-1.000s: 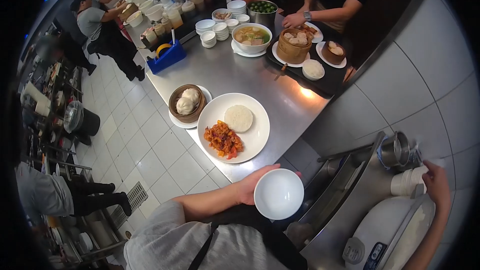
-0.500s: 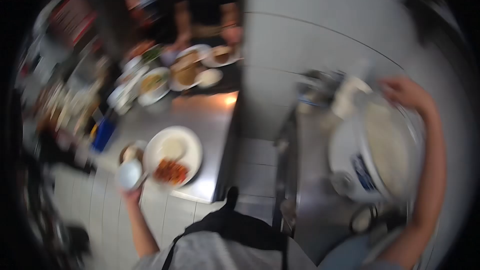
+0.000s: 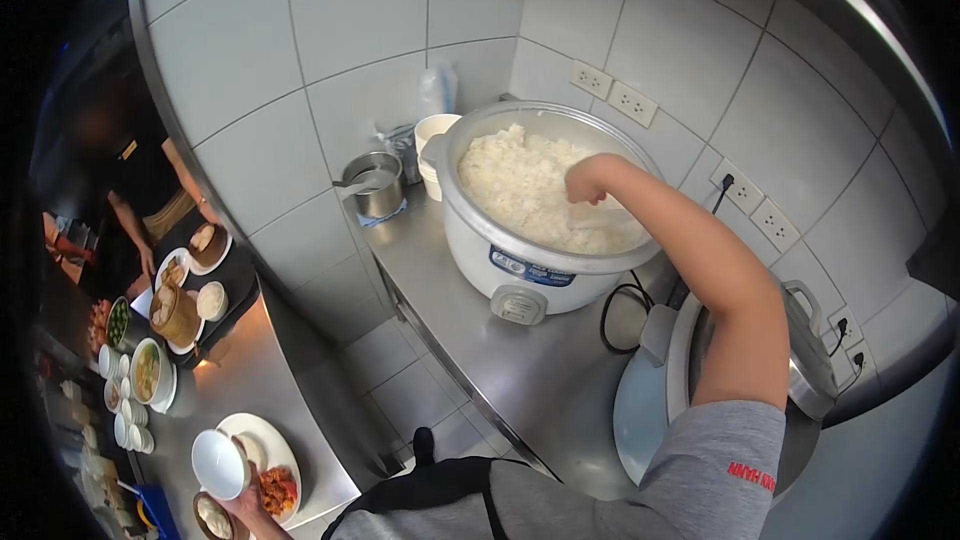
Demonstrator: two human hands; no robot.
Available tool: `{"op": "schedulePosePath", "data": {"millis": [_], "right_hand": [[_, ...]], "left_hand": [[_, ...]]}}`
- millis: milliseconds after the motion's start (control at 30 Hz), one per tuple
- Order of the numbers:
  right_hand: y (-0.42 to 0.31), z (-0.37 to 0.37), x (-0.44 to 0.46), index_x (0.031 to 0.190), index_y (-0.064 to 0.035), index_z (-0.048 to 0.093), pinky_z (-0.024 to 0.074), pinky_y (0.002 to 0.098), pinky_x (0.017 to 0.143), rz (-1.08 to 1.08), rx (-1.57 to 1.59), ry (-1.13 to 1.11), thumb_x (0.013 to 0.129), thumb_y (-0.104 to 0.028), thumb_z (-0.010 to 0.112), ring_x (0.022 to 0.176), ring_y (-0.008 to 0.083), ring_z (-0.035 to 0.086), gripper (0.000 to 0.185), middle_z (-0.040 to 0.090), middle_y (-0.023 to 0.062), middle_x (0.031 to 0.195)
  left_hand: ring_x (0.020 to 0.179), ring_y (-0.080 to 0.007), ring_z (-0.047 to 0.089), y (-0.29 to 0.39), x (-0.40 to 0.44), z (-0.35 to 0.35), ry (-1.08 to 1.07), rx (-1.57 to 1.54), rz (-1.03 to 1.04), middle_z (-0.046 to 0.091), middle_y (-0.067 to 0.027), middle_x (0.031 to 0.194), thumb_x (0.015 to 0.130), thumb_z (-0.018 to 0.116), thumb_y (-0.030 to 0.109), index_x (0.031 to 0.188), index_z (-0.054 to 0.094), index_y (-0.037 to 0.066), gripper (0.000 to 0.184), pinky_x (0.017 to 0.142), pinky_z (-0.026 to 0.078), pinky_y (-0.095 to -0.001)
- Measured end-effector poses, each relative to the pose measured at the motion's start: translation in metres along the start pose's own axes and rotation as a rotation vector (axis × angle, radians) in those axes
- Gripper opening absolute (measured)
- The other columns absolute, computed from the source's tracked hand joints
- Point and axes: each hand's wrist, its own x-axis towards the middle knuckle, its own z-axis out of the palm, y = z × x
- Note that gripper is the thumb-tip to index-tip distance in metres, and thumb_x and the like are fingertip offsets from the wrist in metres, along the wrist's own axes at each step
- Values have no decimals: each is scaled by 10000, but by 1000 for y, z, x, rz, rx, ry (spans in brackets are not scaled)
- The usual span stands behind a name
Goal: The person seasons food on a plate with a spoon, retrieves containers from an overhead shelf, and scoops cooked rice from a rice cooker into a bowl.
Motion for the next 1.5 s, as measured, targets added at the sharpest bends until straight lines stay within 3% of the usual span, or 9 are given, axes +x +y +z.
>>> {"op": "schedulePosePath", "data": {"millis": [67,200,400,467,600,933,1133,1333,1500], "right_hand": [[43,34,46,1095,-63,582,446,462,764,-87,-219,-46,838,-316,439,919,272,593,388,634,132,995],[35,63,-4,1026,-97,624,417,387,848,-153,104,239,845,-375,460,1000,290,559,371,621,117,1022],[-4,62,-51,913,-128,654,472,408,712,-25,99,501,867,-368,445,837,299,602,322,641,111,846],[-12,69,-60,903,-133,661,478,414,700,32,103,527,864,-370,450,825,299,606,320,644,108,839],[-6,79,-56,873,-131,667,481,401,684,29,287,532,858,-387,464,788,292,613,328,647,101,805],[40,77,-38,769,-31,633,454,362,649,-141,739,647,827,-377,556,693,288,588,359,623,140,719],[31,40,-61,857,-28,573,454,412,645,-240,519,1073,815,-190,555,740,323,592,168,604,146,796],[6,25,-78,982,-84,591,466,408,637,39,212,1272,768,-27,486,796,323,587,245,583,109,870],[28,43,-36,924,-110,626,412,458,789,141,-20,1111,760,-91,513,865,247,568,200,595,78,842]], "left_hand": [[1233,-416,309,-29,35,44,-170,-216,-188,312,-110,1388,861,439,422,1370,260,111,623,787,389,-657],[1204,-452,328,-92,89,159,-423,-405,-513,347,-138,1362,871,394,461,1376,249,99,638,726,404,-686],[1083,-417,481,-169,144,277,-342,-203,-775,495,-132,1227,849,382,531,1282,414,154,575,735,397,-698],[1041,-309,538,-176,136,334,-466,-90,-840,545,-64,1161,866,367,493,1169,511,142,486,760,474,-546],[1037,-252,547,-210,140,401,-635,-4,-976,545,-49,1158,865,380,525,1176,508,155,500,837,469,-441],[1053,-327,537,-270,155,466,-763,162,-1034,493,-119,1209,883,342,538,1265,394,123,566,796,485,-539],[1205,-358,375,-331,135,495,-589,96,-1103,382,-121,1316,875,316,537,1288,369,167,557,914,340,-606],[1170,-345,404,-356,148,515,-540,-111,-1127,408,-121,1291,853,323,527,1276,382,154,567,919,350,-566],[1153,-341,421,-339,164,516,-560,-98,-1089,431,-127,1268,850,323,511,1242,411,125,557,909,367,-544]]}}
